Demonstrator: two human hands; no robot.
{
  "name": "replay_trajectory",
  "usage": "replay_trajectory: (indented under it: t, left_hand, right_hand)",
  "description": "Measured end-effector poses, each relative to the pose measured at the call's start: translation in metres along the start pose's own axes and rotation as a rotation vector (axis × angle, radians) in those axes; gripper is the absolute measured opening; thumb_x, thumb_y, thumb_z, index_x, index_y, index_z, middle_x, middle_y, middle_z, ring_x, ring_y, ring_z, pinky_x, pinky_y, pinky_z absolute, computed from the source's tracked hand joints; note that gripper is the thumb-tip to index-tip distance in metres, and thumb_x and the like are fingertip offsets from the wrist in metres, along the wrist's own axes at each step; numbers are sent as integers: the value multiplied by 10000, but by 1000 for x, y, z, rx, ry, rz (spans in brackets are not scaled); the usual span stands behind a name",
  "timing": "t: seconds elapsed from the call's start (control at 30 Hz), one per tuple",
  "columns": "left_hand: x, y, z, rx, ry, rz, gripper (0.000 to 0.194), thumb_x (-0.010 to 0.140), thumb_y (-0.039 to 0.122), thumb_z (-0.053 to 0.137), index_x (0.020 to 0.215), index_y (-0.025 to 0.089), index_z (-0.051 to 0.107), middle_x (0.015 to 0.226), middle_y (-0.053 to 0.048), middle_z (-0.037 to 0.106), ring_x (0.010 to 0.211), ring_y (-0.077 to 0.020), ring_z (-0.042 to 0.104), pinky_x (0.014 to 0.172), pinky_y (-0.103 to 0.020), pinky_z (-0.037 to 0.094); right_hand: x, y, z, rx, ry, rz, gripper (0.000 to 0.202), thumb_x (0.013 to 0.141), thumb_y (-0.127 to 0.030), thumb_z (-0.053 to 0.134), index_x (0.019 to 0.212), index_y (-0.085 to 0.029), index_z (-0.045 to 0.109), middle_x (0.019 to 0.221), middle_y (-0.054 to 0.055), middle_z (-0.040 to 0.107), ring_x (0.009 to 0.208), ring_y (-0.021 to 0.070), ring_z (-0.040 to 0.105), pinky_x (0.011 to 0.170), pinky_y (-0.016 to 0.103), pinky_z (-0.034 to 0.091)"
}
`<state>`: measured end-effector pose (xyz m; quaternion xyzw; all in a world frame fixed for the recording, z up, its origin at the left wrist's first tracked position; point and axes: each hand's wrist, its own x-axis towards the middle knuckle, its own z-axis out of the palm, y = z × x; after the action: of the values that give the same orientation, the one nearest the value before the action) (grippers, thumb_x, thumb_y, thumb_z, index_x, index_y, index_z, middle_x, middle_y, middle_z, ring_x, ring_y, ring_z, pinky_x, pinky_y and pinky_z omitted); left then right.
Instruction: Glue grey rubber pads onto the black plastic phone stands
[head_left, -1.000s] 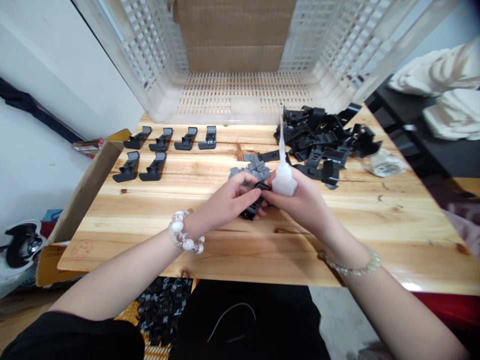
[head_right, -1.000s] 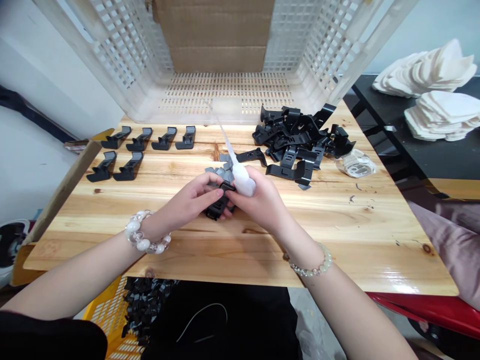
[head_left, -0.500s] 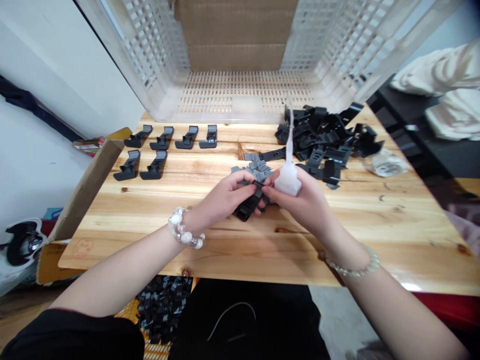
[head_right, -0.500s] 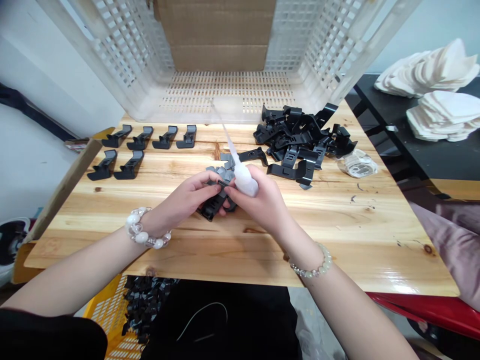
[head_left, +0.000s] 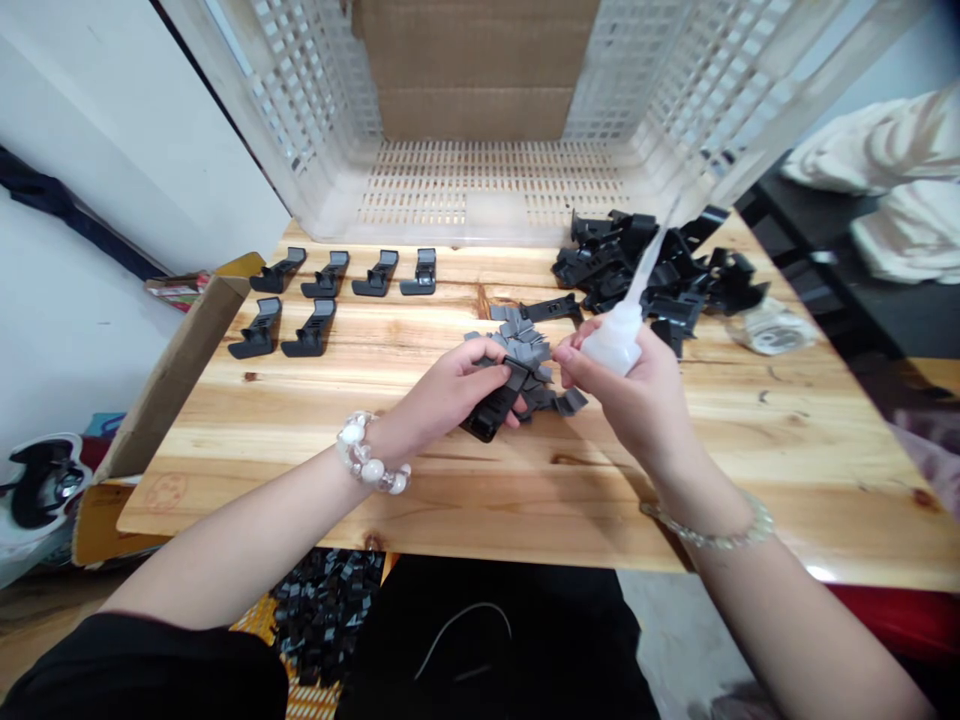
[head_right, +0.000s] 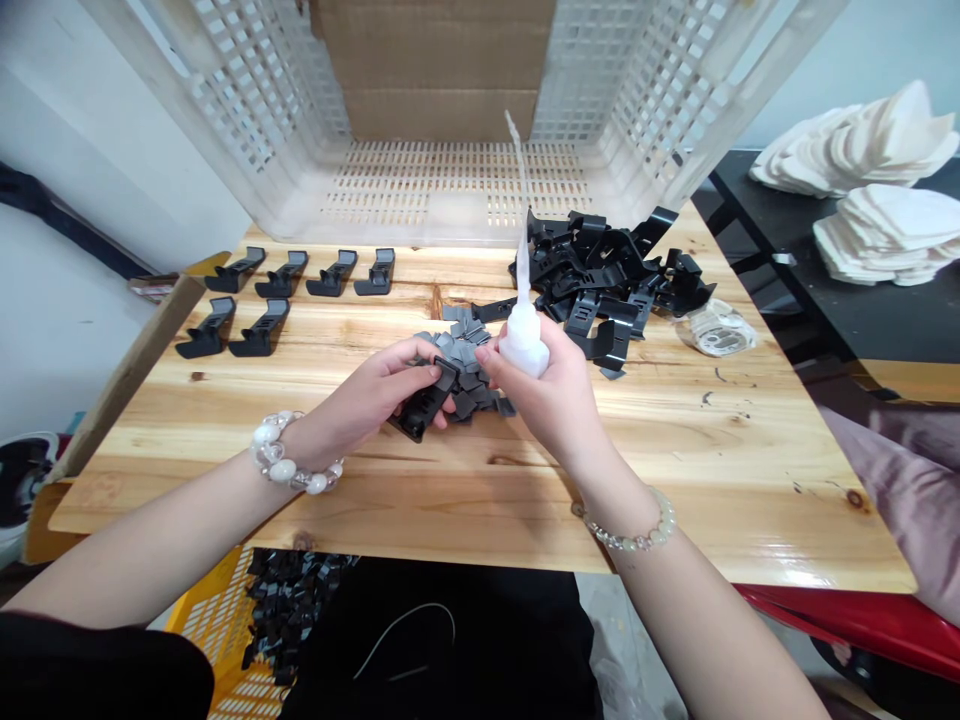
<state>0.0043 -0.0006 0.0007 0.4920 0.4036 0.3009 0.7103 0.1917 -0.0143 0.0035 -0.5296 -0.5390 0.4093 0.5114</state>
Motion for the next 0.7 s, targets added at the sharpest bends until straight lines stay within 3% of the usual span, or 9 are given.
replay_trajectory:
  t: [0.27, 0.4, 0.57, 0.7]
  left_hand:
    - [0, 0, -1, -36, 4, -22, 74, 912, 256, 505, 961, 201, 501, 773, -12, 697, 645, -145, 698, 573, -246, 551]
    - [2, 9, -8, 12, 108, 16, 104, 885, 253, 538, 966, 192, 515, 758, -1, 689, 606, -120, 670, 567, -229, 544]
    - [14, 24, -46, 211, 369, 151, 94, 849, 207, 523, 940, 192, 504, 732, -9, 654, 593, -131, 634, 589, -267, 532]
    - [22, 25, -90, 745, 632, 150, 220, 832, 230, 527, 1049, 197, 539, 844, -63, 667, 767, -209, 655, 755, -362, 537]
  right_hand:
    - [-1, -2, 0, 17, -6, -6, 271, 716, -320, 764, 798, -197, 537, 686, -18, 564, 565, 100, 523, 544, 261, 467]
    - [0, -3, 1, -5, 5, -1, 278, 709, -331, 766, 789, -194, 537, 695, -12, 568, 563, 102, 529, 540, 266, 471]
    - [0, -5, 1, -16, 12, 14, 272, 704, -329, 766, 773, -196, 539, 688, -9, 576, 560, 106, 532, 527, 264, 458]
    - [-1, -4, 0, -27, 4, 1, 253, 714, -316, 759, 774, -197, 543, 675, -10, 573, 558, 107, 530, 526, 263, 454]
